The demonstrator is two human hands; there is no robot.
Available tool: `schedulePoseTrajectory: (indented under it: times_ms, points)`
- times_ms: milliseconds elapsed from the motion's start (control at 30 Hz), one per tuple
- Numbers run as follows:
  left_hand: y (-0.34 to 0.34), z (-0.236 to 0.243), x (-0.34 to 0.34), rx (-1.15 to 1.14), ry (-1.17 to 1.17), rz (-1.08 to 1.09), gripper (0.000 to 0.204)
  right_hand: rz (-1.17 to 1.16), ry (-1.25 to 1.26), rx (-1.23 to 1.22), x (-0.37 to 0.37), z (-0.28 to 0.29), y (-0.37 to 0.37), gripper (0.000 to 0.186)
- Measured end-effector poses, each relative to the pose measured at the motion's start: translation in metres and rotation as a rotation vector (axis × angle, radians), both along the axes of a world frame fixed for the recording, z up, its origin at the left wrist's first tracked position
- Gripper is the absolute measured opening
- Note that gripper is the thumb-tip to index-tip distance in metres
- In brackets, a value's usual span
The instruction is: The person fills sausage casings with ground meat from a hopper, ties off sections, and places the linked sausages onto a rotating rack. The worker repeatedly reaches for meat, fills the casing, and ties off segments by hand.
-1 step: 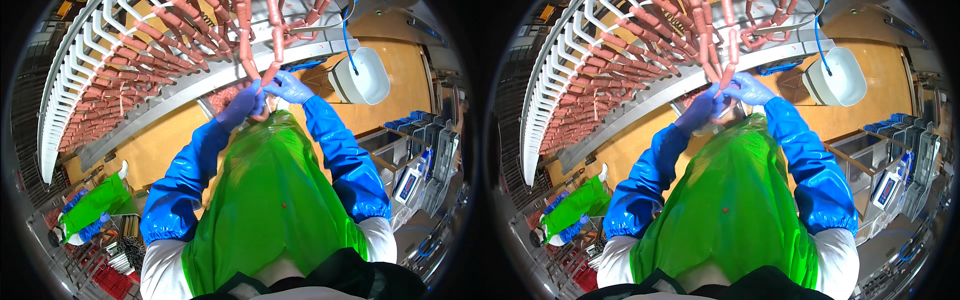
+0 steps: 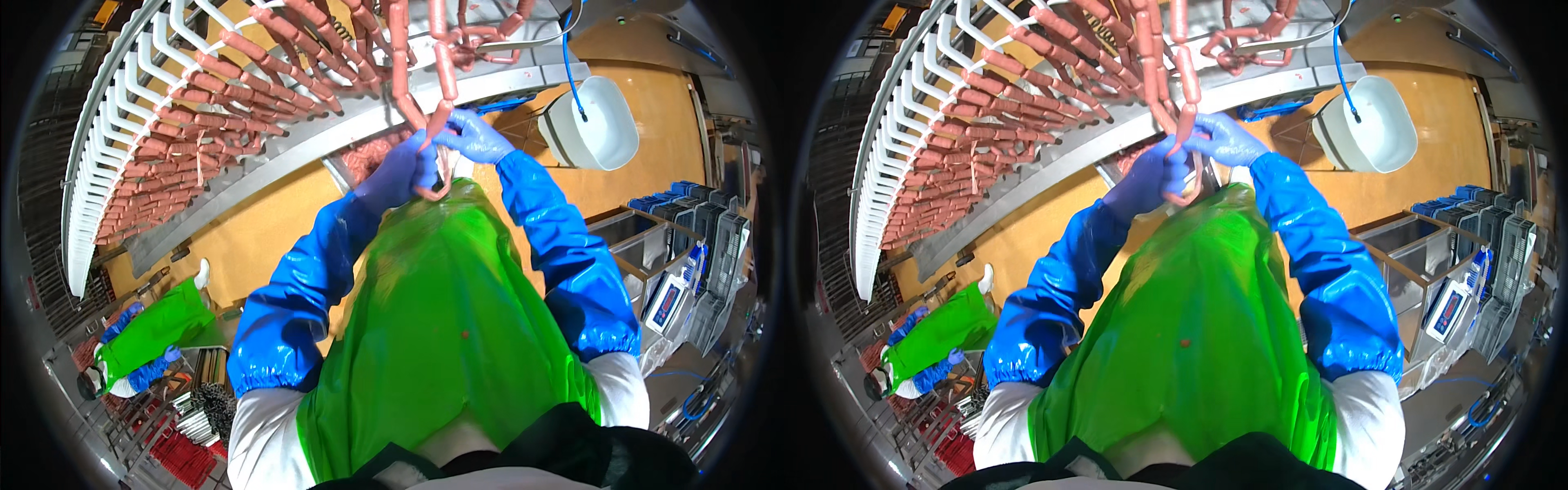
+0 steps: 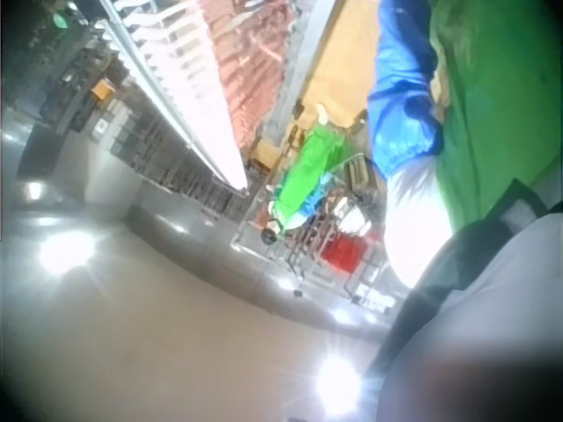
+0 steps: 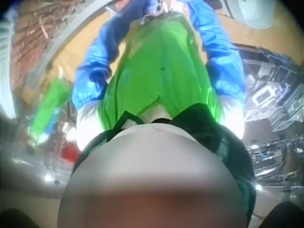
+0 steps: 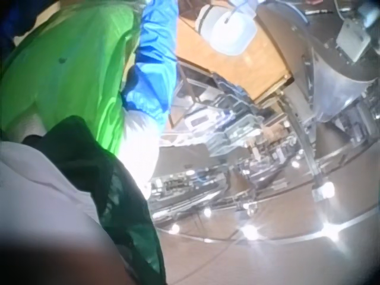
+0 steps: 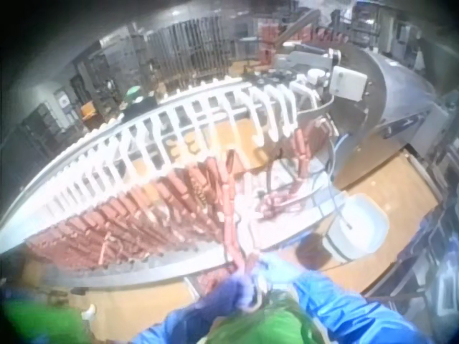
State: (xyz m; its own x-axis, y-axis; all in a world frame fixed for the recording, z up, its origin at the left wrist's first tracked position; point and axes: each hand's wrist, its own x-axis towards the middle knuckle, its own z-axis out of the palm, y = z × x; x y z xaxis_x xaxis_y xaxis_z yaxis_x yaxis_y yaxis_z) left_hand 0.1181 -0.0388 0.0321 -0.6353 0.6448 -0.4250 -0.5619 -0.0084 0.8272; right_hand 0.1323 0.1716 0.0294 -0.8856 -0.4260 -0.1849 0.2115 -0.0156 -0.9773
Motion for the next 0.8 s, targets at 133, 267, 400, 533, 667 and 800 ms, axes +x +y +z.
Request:
schedulePoseTrajectory:
  times_ms: [133,267,400,533,667,800]
  points:
    - [0.023,0.069,-0.024,-0.082,1.159,-0.052,0.014,-0.352,-0.055,-0.146,-0.007,-0.002,-0.022,0.026]
    - [0.036,0.084,-0.086,-0.078,1.105,0.277,0.022,-0.662,-0.231,0.002,-0.014,-0.002,-0.017,0.02]
    - [-0.012,0.016,-0.053,-0.197,0.784,0.559,0.033,-0.452,-0.469,0.068,-0.007,-0.019,-0.008,0.028]
    - [0.005,-0.023,0.027,-0.177,0.712,0.612,0.038,-0.096,-0.421,-0.206,0.006,0.025,-0.065,0.031]
    - [-0.016,-0.028,0.046,-0.326,0.595,0.414,0.025,0.365,-0.442,0.018,-0.017,0.024,-0.062,0.029]
    - [-0.038,-0.029,0.038,-0.326,0.354,0.375,0.019,0.189,-0.336,-0.038,-0.014,0.034,-0.079,0.037]
